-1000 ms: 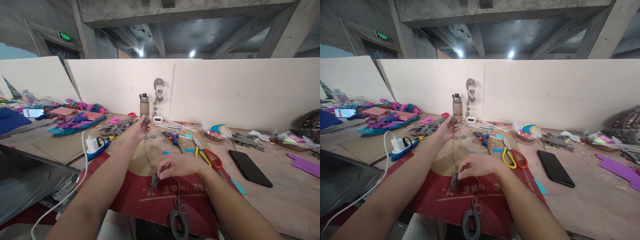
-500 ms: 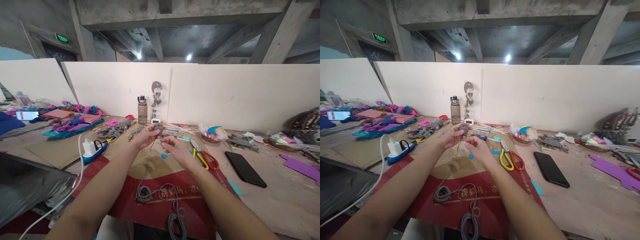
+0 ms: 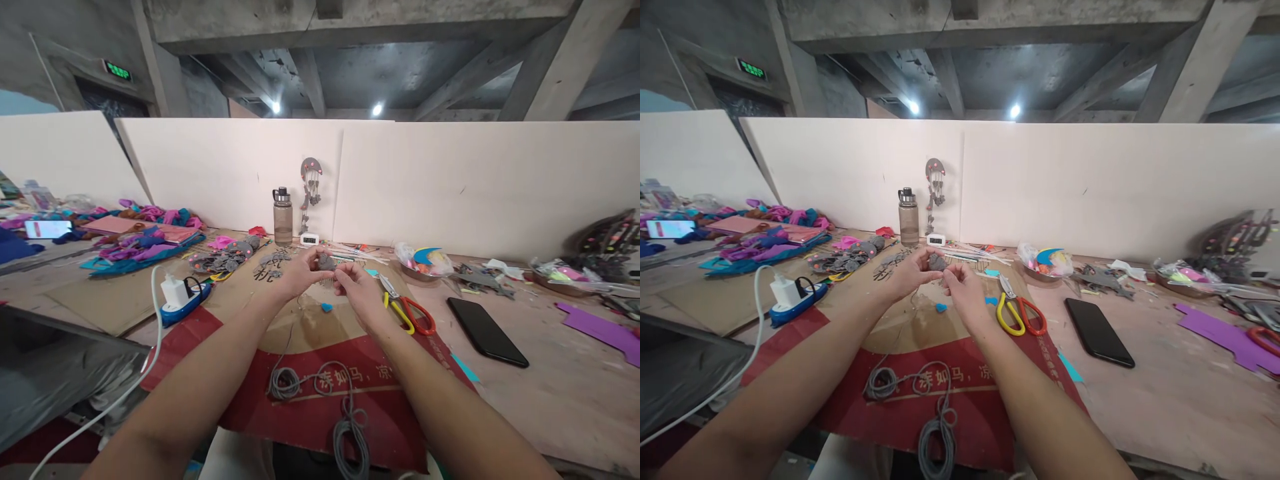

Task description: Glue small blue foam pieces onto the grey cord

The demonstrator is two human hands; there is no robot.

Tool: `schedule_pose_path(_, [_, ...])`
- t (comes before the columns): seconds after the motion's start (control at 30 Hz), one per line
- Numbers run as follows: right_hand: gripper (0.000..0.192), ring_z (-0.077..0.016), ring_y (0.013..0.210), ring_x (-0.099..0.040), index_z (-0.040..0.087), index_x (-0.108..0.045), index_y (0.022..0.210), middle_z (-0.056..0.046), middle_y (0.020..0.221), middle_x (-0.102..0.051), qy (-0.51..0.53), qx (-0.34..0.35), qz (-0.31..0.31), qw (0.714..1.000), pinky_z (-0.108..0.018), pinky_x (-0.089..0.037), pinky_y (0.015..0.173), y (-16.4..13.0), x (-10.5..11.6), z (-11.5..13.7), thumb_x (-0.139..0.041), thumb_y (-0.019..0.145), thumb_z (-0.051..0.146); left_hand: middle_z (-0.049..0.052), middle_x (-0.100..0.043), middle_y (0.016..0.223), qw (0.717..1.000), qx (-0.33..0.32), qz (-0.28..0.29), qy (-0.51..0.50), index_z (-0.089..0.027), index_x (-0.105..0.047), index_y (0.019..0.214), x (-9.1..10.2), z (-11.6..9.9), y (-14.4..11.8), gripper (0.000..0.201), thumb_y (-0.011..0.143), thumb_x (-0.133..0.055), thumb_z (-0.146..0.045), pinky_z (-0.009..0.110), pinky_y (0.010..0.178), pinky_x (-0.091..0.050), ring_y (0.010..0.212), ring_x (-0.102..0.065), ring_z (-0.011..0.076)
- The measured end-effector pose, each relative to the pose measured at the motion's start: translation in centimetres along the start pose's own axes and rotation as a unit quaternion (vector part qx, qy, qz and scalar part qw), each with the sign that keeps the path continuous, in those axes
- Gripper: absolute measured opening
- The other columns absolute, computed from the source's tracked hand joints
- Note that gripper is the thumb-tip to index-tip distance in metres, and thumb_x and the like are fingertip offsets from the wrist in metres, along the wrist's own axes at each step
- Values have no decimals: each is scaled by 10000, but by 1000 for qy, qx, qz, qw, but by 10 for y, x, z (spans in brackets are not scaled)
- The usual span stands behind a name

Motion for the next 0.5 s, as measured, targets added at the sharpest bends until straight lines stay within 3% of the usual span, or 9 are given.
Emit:
schedule_pose_path(0.13, [301, -135, 642, -527, 214, -511, 812, 12, 720, -579, -17, 13, -17, 1000, -273, -448, 585, 4, 4, -1, -663, 701, 450, 22, -602, 821, 993, 49, 104, -39, -198, -623, 1141, -11, -9, -8, 441, 730, -737, -306, 240, 602, -410, 681, -524, 122])
schedule_pose_path(0.2, [294, -137, 619, -531, 215, -505, 818, 12, 687, -587, -17, 11, -19, 1000, -279, -442, 589, 6, 7, -1, -653, 714, 447, 58, -625, 852, 984, 78, 134, -88, -182, -630, 1120, -14, -9, -10, 393, 778, -687, -367, 269, 626, -445, 749, -582, 164])
schedule_pose_path(0.33, [293, -127, 620, -516, 206, -527, 821, 14, 713, -562, -15, 17, -38, 999, -279, -448, 596, 9, 10, -2, -651, 714, 448, 66, -620, 822, 983, 115, 74, -124, -152, -642, 920, -10, 3, -6, 353, 813, -627, -487, 263, 562, -401, 685, -585, 158])
schedule_pose_path(0.5, [406, -135, 740, -550, 215, -498, 922, 9, 857, -567, 13, 24, -35, 999, -290, -488, 676, 7, 5, -3, -706, 676, 462, -7, -534, 686, 993, 73, -7, -96, -150, -627, 758, -3, 8, -1, 309, 767, -697, -451, 243, 578, -326, 607, -434, 94])
Point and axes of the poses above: each hand's wrist, its own y-axis towards the middle knuckle, its own x-axis out of the back of the hand, z = x × y, the point moved 3 cm from there along y, towards the middle knuckle
